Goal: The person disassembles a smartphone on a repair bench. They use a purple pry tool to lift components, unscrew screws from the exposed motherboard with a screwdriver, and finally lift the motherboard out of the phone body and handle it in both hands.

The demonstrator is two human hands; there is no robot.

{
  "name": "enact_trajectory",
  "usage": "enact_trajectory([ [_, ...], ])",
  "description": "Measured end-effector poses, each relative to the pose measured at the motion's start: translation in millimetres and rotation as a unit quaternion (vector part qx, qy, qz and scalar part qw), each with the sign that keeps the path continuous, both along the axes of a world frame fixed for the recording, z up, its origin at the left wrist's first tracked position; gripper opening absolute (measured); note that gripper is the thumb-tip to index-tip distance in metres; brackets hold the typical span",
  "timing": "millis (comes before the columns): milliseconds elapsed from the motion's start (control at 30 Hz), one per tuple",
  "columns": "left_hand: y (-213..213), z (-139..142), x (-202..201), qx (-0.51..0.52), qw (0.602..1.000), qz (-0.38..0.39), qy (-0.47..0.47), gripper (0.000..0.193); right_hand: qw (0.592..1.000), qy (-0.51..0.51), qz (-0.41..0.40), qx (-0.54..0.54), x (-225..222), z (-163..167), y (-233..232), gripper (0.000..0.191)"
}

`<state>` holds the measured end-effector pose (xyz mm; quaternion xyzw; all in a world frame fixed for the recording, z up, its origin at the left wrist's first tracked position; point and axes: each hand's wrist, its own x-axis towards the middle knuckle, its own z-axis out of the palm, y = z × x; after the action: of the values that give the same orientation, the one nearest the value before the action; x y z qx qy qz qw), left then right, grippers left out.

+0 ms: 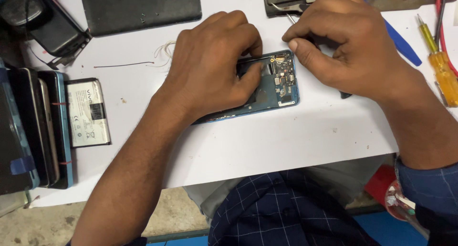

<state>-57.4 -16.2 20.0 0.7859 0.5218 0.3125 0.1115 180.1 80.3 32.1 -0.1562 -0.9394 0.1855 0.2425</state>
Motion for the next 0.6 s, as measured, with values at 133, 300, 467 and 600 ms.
enact_trajectory([
  [133,-0.4,6.1,-3.5,-0.013,0.999,0.024,0.027,0.015,1.0,-0.001,-0.008,0.0,0.4,1.0,-1.2,0.005],
  [300,-0.2,10.0,-3.5,0.01,0.998,0.02,0.052,0.014,1.0,-0.006,-0.026,-0.004,0.1,3.9,-2.5,0.007],
  [467,-4.6,15.9,-2.0,0.066,0.996,-0.011,0.056,0.008,0.999,-0.006,-0.029,-0.019,-2.0,8.2,-5.2,0.008],
  [600,-5.6,18.6,3.3,0.095,0.991,-0.014,0.088,0.012,0.999,-0.003,-0.037,-0.02,-6.9,15.1,-10.3,0.01],
])
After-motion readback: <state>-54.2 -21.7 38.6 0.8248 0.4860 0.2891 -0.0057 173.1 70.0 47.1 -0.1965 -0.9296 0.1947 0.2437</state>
